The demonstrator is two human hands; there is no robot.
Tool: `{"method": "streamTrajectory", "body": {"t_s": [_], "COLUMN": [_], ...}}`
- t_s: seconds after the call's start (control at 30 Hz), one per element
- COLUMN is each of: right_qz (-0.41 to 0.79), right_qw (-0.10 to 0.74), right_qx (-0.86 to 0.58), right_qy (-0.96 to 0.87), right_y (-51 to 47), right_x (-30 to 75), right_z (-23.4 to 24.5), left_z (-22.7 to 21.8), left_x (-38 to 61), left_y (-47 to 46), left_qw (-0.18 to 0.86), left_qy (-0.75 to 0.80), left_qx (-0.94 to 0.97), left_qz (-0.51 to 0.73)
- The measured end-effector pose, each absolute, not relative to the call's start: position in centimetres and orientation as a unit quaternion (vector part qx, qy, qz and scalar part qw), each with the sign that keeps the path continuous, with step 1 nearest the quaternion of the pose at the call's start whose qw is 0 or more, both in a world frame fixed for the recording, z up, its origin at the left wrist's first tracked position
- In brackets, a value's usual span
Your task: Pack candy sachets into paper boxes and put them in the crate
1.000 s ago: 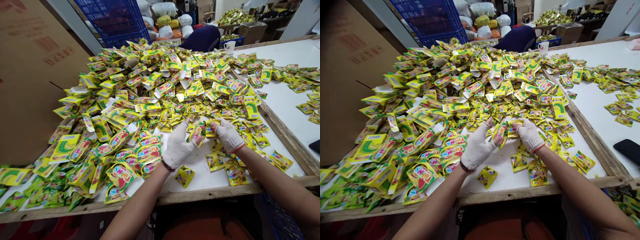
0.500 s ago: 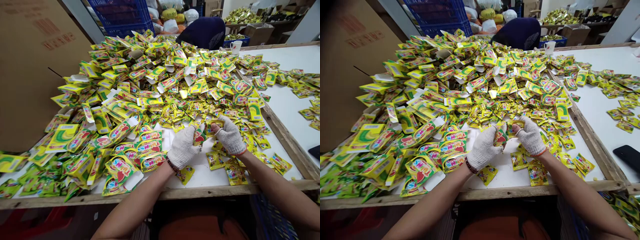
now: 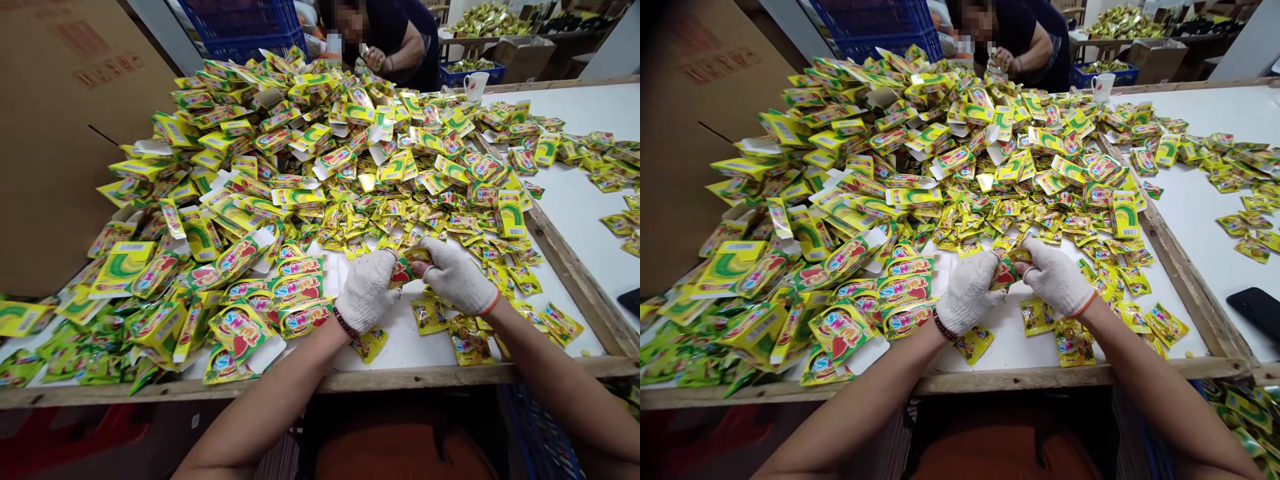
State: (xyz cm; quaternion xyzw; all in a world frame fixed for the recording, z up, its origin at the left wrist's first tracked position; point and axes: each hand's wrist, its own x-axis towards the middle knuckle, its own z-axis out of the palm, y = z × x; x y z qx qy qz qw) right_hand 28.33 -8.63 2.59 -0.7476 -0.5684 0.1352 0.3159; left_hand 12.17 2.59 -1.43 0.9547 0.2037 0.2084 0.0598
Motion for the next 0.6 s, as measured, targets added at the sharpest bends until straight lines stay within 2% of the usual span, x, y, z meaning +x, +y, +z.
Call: {"method": "streamTrajectory", "body": {"t_s": [0.23,0.4,0.5,0.6], "right_qz": [0.178,0.398,0.522,0.593], "right_qw": [0.337,0.391,0.371,0.351], "right_qx": [-0.712,-0.671,-0.621,-0.545], "right_qy": [-0.59,-0.489,-0.453,-0.477], "right_y": [-8.3,-8.9,-9.5,-9.5], "right_x": [28.9,29.3,29.6,28.9], "right_z": [2.8,2.9,3.2,2.9], "left_z": [-1.1,-0.4,-0.1,0.0], "left_x": [12.4,12.5,12.5,11.9], "left_y": [2.1,2.1,2.4,2.5], "left_qw": [0.035,0.035,0.041,0.045], "left_qy": [0.182,0.194,0.191,0.168], "left_qx": [0.968,0.97,0.974,0.979], "left_qz": [0.167,0.139,0.119,0.106]}}
